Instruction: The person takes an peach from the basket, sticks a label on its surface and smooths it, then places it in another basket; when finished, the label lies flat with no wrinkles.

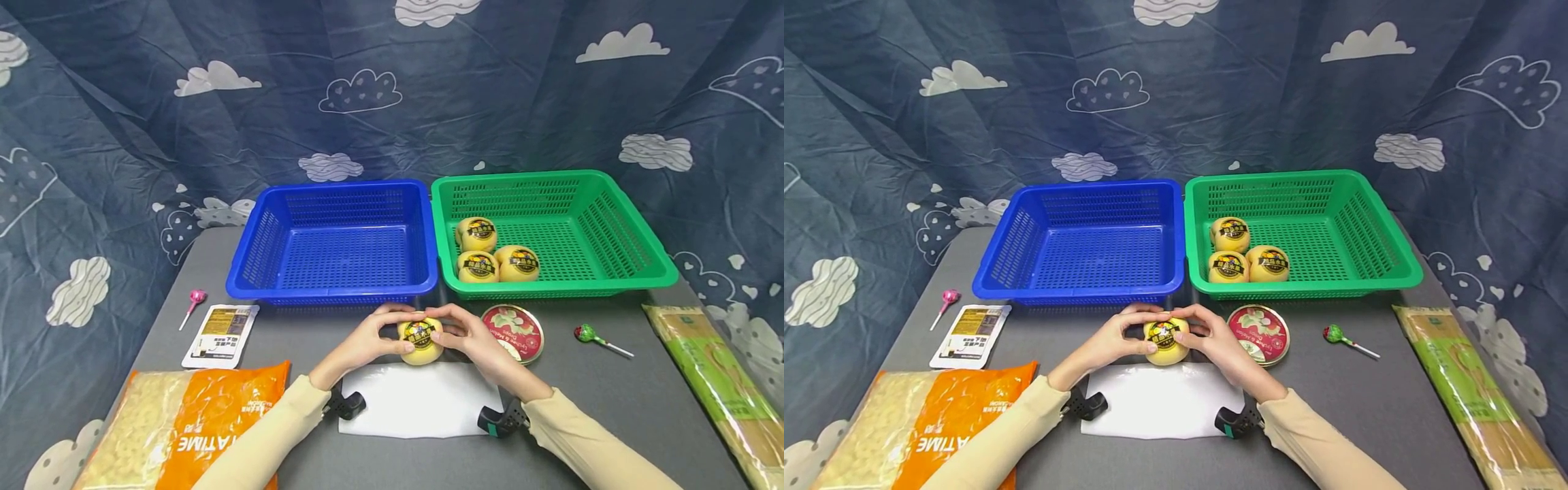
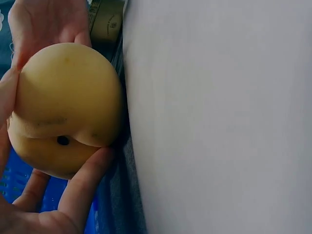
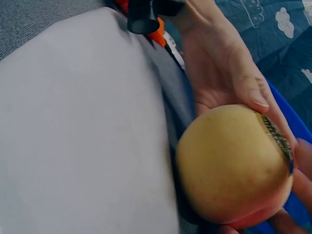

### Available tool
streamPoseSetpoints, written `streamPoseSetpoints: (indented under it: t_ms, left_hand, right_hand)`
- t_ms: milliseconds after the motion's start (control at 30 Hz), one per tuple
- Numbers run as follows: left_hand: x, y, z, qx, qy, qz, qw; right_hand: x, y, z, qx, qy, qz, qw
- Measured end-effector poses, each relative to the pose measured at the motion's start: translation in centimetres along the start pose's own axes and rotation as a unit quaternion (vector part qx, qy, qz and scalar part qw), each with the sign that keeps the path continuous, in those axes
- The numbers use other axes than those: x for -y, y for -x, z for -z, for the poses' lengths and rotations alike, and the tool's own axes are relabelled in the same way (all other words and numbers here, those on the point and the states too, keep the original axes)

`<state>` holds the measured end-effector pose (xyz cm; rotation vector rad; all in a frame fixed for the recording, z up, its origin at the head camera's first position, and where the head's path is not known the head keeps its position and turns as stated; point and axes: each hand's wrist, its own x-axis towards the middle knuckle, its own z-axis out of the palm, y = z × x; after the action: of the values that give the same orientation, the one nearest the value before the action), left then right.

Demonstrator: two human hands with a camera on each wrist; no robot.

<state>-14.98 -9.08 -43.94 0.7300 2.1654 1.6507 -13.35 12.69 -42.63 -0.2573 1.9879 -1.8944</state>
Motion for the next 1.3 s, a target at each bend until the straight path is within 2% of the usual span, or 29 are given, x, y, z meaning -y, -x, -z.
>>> streamPoseSetpoints:
  t_ms: [200,267,367,433,633,700,800,967,1133,1300]
  left_hand:
    - [-2.6,0.3,0.0,0.01,0.003,0.002,0.9999]
    - [-2.8,0.3,-0.1,0.006,-0.003,-0.004,1.0]
    - [-2.8,0.5,-0.4,-0.009,-0.026,-0.023,0.9993]
    - [-2.2,0.5,-0.8,-0.025,-0.049,-0.037,0.9978]
    - [-0.9,0.2,-2.1,-0.057,-0.092,-0.018,0.994]
    - [-1.0,0.2,-2.4,-0.069,-0.096,-0.015,0.9928]
    - [-1.5,0.2,-2.6,-0.07,-0.092,-0.023,0.993]
    - [-3.2,-0.2,-3.2,-0.029,-0.065,-0.066,0.9953]
    - [-6.2,-1.9,-3.6,-0.005,-0.036,-0.113,0.9929]
    - [-8.9,-5.5,-3.5,-0.02,-0.018,-0.134,0.9906]
  right_hand:
    - [-0.1,-0.1,0.3,-0.02,-0.016,-0.001,1.0]
    - [-0.1,-0.1,0.3,-0.021,-0.014,0.0,1.0]
    - [-0.1,0.0,0.4,-0.013,-0.017,0.01,1.0]
    - [0.0,0.2,0.4,-0.008,-0.02,0.013,1.0]
    - [1.8,1.8,1.7,-0.013,0.026,0.047,0.998]
    - [2.5,2.4,2.7,-0.03,0.046,0.067,0.996]
    - [3.3,3.3,4.5,-0.073,0.071,0.085,0.991]
    - [2.9,4.5,8.4,-0.142,0.088,0.094,0.981]
    - [-0.5,4.2,13.0,-0.168,0.031,0.115,0.979]
    - [-4.1,3.0,16.1,-0.183,-0.015,0.123,0.975]
